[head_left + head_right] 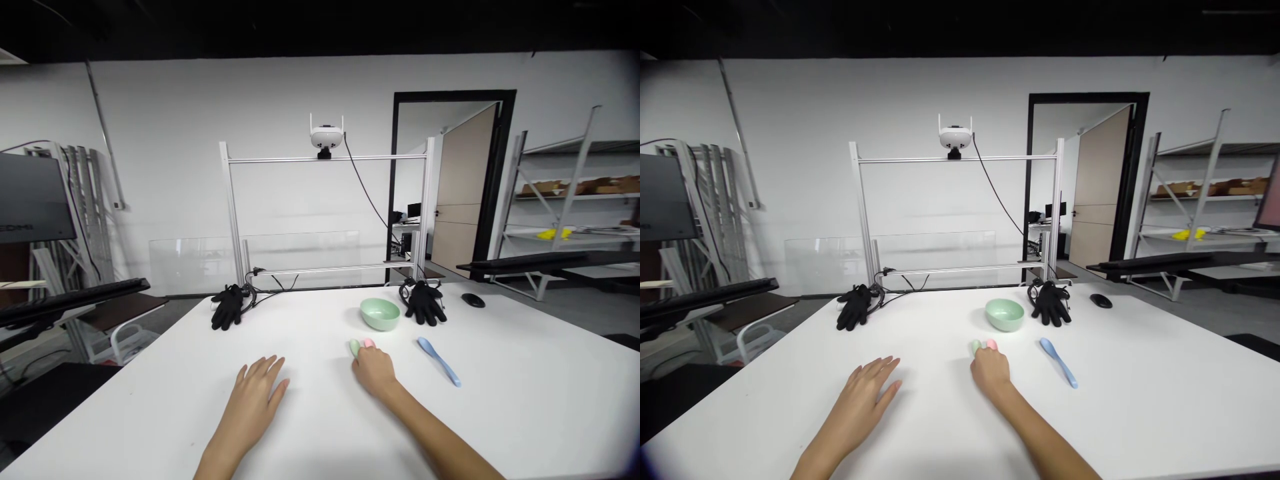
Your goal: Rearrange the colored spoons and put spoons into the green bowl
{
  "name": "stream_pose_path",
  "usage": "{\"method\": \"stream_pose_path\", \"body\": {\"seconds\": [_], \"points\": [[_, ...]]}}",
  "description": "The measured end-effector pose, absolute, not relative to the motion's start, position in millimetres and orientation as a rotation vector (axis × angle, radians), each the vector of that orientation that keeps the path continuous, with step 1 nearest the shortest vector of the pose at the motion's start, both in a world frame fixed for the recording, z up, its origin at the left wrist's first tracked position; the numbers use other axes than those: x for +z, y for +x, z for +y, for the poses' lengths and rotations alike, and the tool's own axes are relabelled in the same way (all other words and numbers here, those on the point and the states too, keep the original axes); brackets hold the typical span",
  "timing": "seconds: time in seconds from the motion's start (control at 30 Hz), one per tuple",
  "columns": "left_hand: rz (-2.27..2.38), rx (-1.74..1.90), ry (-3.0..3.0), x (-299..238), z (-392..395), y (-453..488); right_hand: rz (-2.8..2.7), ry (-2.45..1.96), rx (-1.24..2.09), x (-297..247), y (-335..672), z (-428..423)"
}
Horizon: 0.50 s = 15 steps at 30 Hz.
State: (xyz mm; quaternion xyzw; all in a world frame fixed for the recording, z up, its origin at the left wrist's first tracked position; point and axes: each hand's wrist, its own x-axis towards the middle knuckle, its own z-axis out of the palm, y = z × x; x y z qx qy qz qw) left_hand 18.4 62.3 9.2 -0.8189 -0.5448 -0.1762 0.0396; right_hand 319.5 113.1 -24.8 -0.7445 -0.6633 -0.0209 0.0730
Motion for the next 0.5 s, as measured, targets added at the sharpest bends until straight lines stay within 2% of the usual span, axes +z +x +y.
{"method": "stream_pose_path", "body": {"seconds": [0.27,0.5], "points": [[-1.661,-0.527,-2.491,8.9,62.1,18.2,-1.869,-2.26,-0.074,-11.2,342.0,108.6],[-1.654,-0.546,-2.504,6.8,62.9,17.8,-1.834,-2.375,0.052,-13.6,363.1,112.8]]}}
